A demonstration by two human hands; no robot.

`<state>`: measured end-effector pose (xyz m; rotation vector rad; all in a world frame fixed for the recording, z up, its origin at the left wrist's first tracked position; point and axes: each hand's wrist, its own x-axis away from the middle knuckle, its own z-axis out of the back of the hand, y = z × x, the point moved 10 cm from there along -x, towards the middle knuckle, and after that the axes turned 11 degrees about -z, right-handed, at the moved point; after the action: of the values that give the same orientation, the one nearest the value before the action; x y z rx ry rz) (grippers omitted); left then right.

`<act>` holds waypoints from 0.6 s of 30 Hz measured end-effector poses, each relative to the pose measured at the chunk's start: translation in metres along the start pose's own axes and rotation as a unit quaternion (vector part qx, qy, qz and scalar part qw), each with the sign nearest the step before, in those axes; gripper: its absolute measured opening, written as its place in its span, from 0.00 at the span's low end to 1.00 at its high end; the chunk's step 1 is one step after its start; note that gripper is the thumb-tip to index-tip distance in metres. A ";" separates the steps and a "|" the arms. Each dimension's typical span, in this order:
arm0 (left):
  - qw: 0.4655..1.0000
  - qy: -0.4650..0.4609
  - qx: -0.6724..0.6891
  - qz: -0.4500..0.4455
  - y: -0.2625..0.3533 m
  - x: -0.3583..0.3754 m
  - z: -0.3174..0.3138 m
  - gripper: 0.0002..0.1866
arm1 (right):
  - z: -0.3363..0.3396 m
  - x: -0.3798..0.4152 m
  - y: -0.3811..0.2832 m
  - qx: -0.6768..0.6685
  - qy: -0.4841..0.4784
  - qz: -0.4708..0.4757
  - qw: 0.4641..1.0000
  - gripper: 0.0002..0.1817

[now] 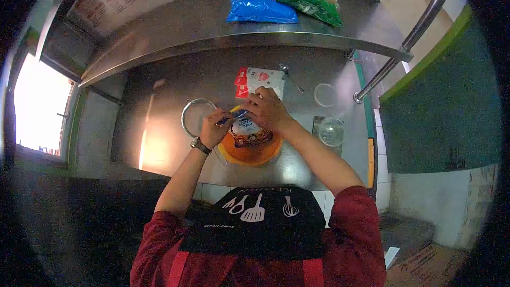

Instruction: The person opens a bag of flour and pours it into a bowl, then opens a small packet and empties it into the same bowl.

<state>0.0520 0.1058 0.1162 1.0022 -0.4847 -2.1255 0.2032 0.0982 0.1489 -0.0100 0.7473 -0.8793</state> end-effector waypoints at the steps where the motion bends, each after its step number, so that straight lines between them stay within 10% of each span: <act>1: 1.000 0.009 0.012 -0.011 0.006 0.001 0.002 0.05 | -0.003 0.002 -0.004 -0.014 -0.023 0.022 0.999 0.12; 6: 0.998 0.053 -0.001 -0.031 0.031 0.011 0.013 0.05 | 0.002 0.021 -0.014 -0.023 -0.014 0.049 0.998 0.16; 11: 0.983 0.051 0.101 0.146 -0.001 0.033 0.004 0.04 | 0.002 0.029 -0.020 -0.048 -0.019 0.019 0.998 0.12; 18: 0.983 -0.044 -0.095 0.150 0.021 0.012 0.008 0.11 | 0.011 0.050 -0.036 -0.079 -0.020 0.009 0.997 0.04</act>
<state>0.0502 0.0831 0.1278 0.6842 -0.4362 -1.9076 0.2051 0.0368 0.1386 -0.1611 0.7761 -0.7991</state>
